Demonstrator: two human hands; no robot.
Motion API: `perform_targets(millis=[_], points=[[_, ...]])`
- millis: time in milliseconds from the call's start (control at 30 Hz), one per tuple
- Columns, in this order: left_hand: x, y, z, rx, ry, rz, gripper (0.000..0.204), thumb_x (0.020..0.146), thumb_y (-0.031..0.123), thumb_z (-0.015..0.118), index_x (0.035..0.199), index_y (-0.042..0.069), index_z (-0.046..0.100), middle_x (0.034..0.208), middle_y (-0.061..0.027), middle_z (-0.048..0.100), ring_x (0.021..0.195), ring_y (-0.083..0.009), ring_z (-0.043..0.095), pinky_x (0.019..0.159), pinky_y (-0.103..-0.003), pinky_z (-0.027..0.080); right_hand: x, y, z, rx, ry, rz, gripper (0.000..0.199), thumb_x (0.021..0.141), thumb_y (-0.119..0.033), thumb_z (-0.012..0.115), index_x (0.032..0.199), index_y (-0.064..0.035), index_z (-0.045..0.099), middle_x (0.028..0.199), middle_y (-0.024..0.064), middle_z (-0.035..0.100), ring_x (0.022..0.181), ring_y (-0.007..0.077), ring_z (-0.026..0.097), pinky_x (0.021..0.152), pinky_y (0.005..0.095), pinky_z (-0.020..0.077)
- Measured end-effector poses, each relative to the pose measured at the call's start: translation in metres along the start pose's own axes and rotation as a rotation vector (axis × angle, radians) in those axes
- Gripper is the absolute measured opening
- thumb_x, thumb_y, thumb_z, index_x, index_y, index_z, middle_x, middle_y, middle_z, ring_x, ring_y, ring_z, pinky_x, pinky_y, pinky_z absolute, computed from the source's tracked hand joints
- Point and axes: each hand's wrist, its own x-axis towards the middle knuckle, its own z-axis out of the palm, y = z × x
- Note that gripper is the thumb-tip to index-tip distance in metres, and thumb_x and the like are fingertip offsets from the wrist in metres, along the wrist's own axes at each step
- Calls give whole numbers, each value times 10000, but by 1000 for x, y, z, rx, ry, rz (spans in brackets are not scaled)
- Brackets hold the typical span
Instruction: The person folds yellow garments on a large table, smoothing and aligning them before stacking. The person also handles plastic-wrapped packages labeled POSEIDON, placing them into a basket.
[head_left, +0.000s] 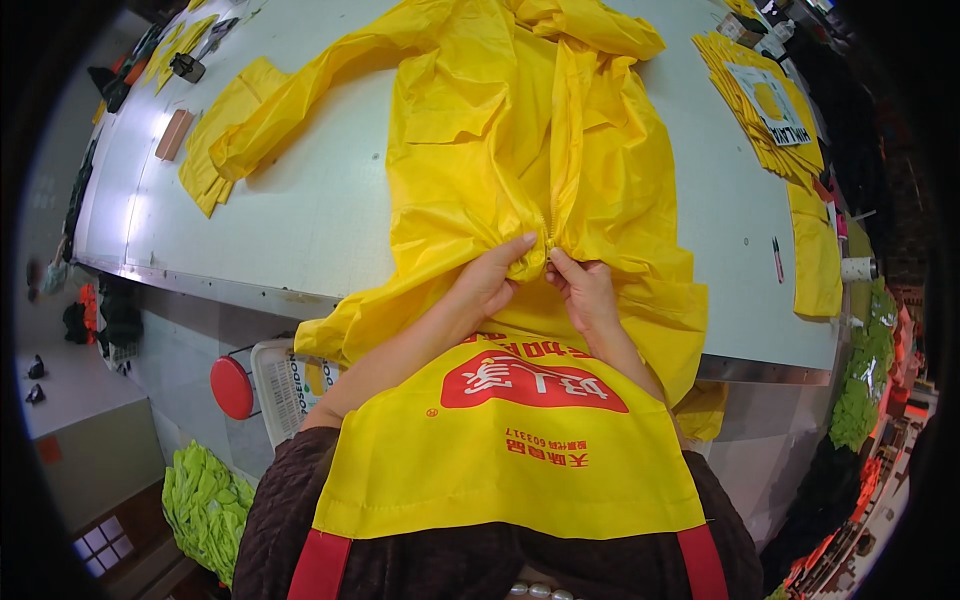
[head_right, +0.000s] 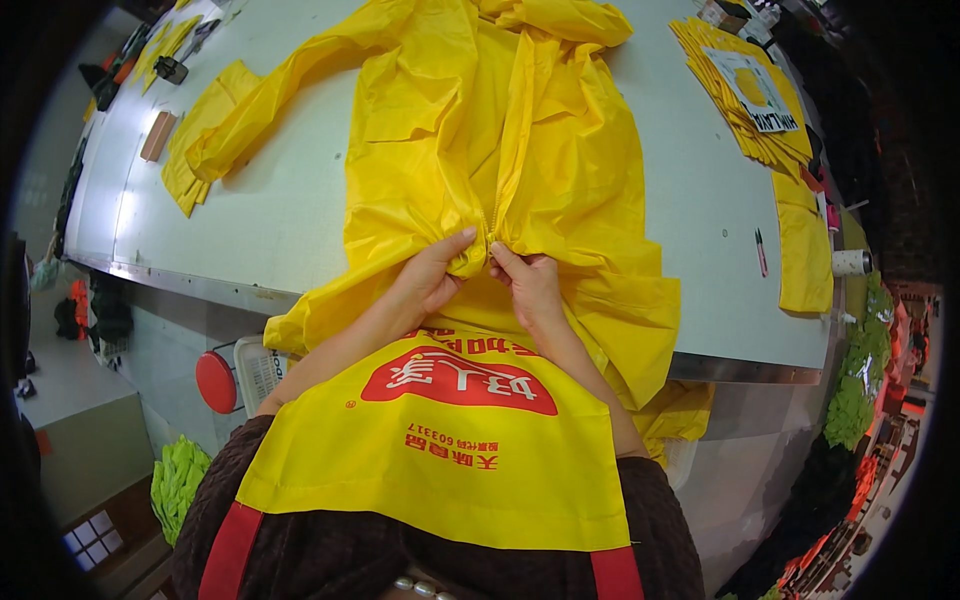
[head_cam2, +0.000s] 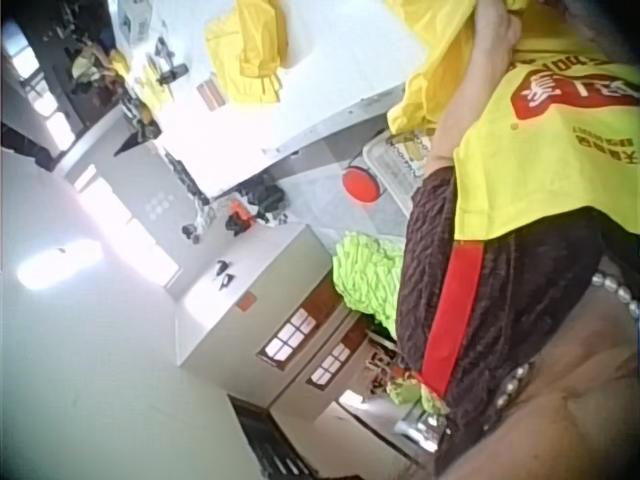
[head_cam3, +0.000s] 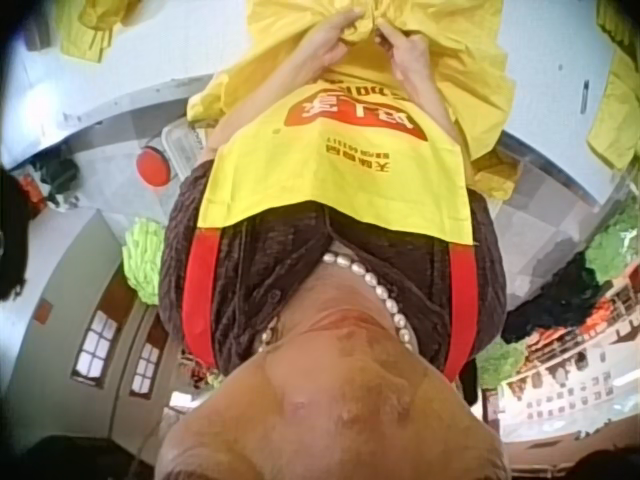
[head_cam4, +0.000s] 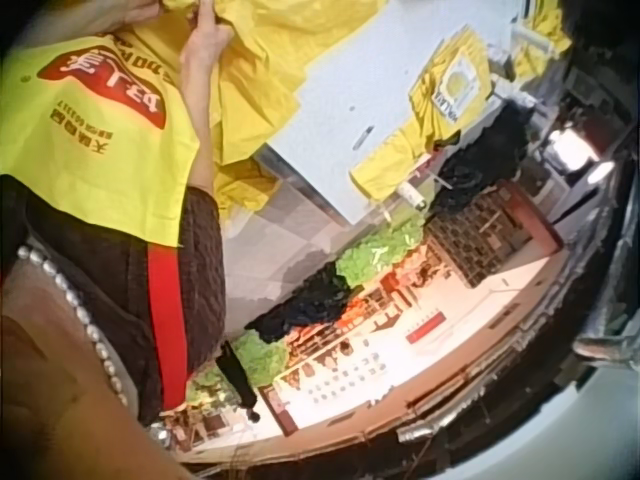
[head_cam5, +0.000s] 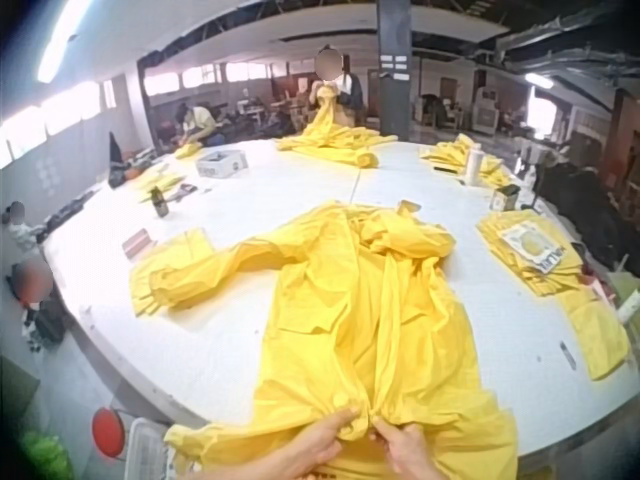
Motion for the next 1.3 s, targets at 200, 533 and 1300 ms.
perform_targets(millis=[200, 533, 1300], points=[[-2, -1, -9, 188, 27, -90, 214, 878, 157, 570, 1029, 6, 578, 964, -64, 628, 874, -160, 599, 787, -277, 484, 2, -1, -1, 34, -5, 51, 114, 844, -89, 615, 950, -58, 587, 811, 13, 605, 669, 95, 565, 567, 219, 483], [-2, -4, -19, 136, 93, -10, 185, 860, 135, 583, 1005, 21, 588, 946, -58, 625, 863, -157, 590, 783, -291, 480, -22, -50, 26, -1566, -284, -910, 118, 781, -168, 575, 805, -53, 564, 754, 93, 571, 752, 262, 573, 601, 343, 485], [-44, 12, -124, 860, 490, -149, 467, 840, 358, 586, 1207, 79, 513, 1055, -58, 589, 892, -168, 554, 741, -303, 460, 155, -92, -150, -1964, -129, -971, 507, 807, -397, 535, 1179, -53, 517, 1153, 184, 540, 1070, 380, 489, 840, 419, 455]])
